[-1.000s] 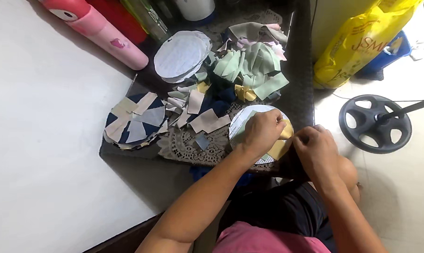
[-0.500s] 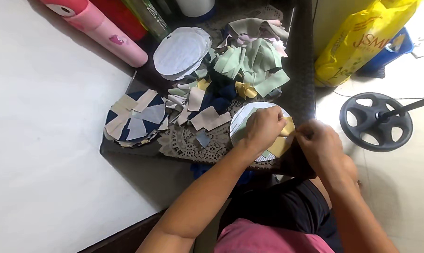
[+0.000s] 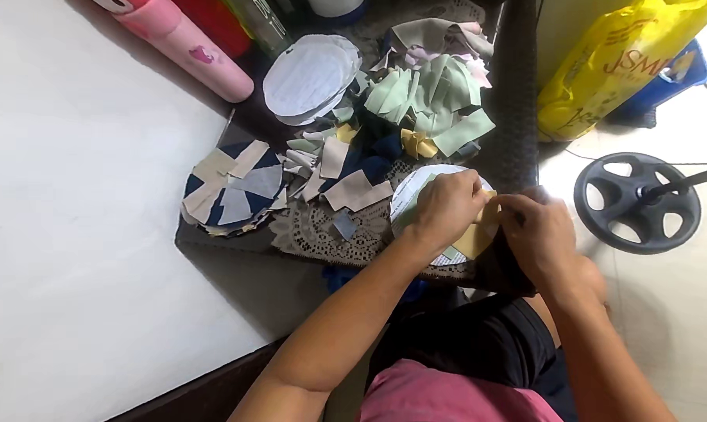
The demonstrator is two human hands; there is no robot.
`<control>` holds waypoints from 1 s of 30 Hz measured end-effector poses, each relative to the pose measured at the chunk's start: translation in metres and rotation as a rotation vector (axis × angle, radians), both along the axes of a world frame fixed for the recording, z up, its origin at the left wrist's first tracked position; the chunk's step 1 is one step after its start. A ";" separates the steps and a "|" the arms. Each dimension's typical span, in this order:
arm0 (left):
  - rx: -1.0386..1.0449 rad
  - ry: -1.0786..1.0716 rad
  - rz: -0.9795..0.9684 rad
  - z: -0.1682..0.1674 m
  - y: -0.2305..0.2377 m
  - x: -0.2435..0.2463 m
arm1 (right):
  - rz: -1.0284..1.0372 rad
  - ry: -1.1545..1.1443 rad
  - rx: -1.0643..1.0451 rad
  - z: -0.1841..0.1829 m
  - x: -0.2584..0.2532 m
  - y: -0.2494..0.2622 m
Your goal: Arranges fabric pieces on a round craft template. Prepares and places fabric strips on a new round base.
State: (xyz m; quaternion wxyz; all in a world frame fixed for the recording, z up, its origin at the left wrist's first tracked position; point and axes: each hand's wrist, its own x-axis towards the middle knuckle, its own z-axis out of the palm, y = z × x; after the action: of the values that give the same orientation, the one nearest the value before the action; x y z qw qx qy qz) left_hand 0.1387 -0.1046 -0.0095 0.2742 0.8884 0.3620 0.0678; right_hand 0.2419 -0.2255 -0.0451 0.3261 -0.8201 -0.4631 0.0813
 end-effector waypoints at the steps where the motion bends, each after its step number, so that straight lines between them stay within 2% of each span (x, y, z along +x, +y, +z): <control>1: -0.029 0.014 -0.011 0.004 0.000 -0.002 | 0.006 -0.005 0.008 -0.001 0.000 -0.001; 6: -0.114 0.044 -0.065 0.012 0.002 -0.015 | 0.012 -0.012 0.022 -0.004 0.001 -0.001; 15: -0.182 0.045 0.024 0.014 -0.001 -0.010 | 0.018 0.009 0.038 -0.003 0.001 -0.002; 30: -0.173 0.092 0.031 0.010 0.002 -0.009 | 0.015 0.038 0.039 -0.001 0.001 -0.003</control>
State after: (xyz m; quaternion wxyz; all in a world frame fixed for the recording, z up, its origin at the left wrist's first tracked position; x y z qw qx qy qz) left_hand 0.1298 -0.1023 0.0008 0.3321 0.8577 0.3925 -0.0002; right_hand 0.2427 -0.2281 -0.0461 0.3502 -0.8084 -0.4645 0.0905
